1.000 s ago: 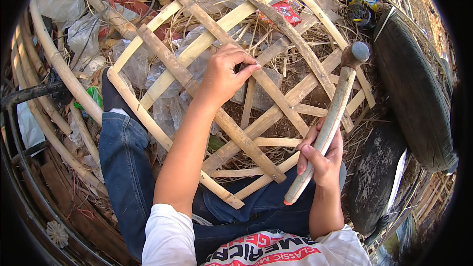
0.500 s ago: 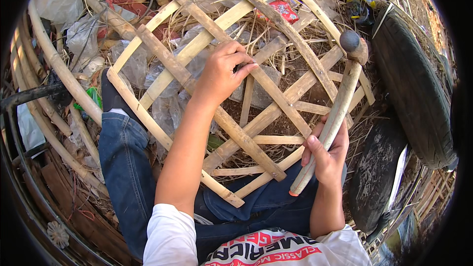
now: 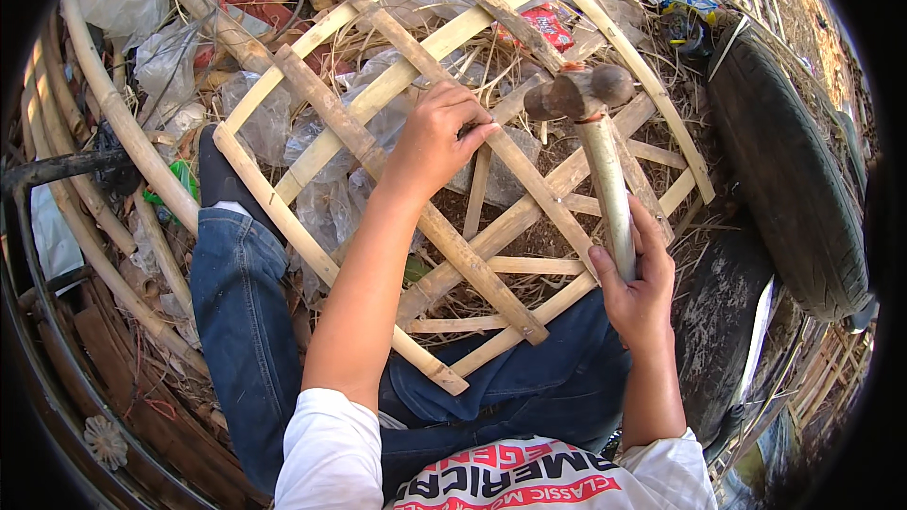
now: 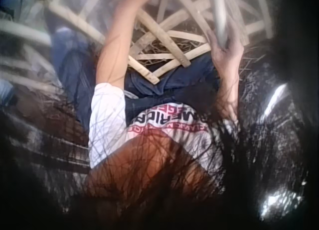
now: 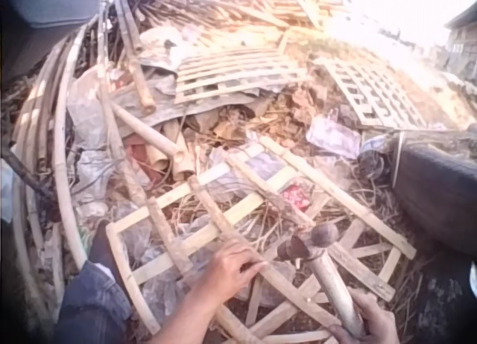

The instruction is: The person assembles a bamboo grid by hand and using a hammer to secure pieces together with nails while sitting on a pile of debris.

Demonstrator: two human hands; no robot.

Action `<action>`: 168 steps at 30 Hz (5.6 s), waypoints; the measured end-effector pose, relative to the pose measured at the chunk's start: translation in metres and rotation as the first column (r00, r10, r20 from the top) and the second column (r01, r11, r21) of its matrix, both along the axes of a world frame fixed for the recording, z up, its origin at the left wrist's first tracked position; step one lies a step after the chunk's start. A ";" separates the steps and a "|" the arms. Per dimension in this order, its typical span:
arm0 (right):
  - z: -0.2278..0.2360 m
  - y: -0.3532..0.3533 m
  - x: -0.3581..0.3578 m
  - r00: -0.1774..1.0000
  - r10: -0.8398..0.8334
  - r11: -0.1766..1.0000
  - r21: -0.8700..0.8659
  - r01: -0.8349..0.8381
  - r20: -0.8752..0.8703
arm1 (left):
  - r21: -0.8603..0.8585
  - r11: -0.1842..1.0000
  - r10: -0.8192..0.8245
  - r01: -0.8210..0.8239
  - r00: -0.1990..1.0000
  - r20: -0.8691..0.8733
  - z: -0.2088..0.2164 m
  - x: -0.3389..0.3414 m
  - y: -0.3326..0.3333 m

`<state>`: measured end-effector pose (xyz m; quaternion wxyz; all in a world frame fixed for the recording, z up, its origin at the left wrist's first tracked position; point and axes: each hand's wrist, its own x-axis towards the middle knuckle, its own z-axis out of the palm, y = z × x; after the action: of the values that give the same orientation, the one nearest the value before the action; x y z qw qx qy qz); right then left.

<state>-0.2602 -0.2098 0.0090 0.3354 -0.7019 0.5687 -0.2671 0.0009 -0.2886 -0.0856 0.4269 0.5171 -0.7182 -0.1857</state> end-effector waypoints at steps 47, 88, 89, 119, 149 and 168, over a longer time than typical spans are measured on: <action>0.036 -0.006 0.038 0.975 0.187 0.981 -0.037 -0.192 -0.122 | 0.117 0.990 0.066 -0.081 0.990 0.121 -0.011 0.006 0.004; -0.025 -0.003 0.020 0.891 -0.146 0.963 0.268 0.028 0.429 | 0.201 0.980 -0.023 -0.003 0.992 0.127 -0.005 0.006 -0.004; -0.029 -0.016 0.027 0.872 -0.123 0.971 0.241 0.006 0.473 | 0.207 0.978 -0.031 0.004 0.991 0.128 -0.004 0.005 -0.004; -0.036 -0.072 0.051 0.986 0.040 0.996 0.076 -0.053 0.162 | 0.314 0.923 -0.025 -0.221 0.781 0.624 0.048 0.006 0.063; -0.063 -0.082 0.069 0.997 0.083 0.983 0.161 -0.083 0.005 | 0.518 0.797 -0.090 -0.312 0.785 0.613 0.036 -0.009 0.040; -0.072 -0.084 0.071 0.997 0.038 0.989 0.144 -0.046 0.062 | 0.494 0.824 -0.032 -0.279 0.847 0.531 0.030 -0.009 0.044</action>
<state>-0.1896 -0.2941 -0.0631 0.4077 -0.6793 0.5617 -0.2384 -0.0081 -0.2450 -0.0559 0.0612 0.6956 -0.6843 -0.2102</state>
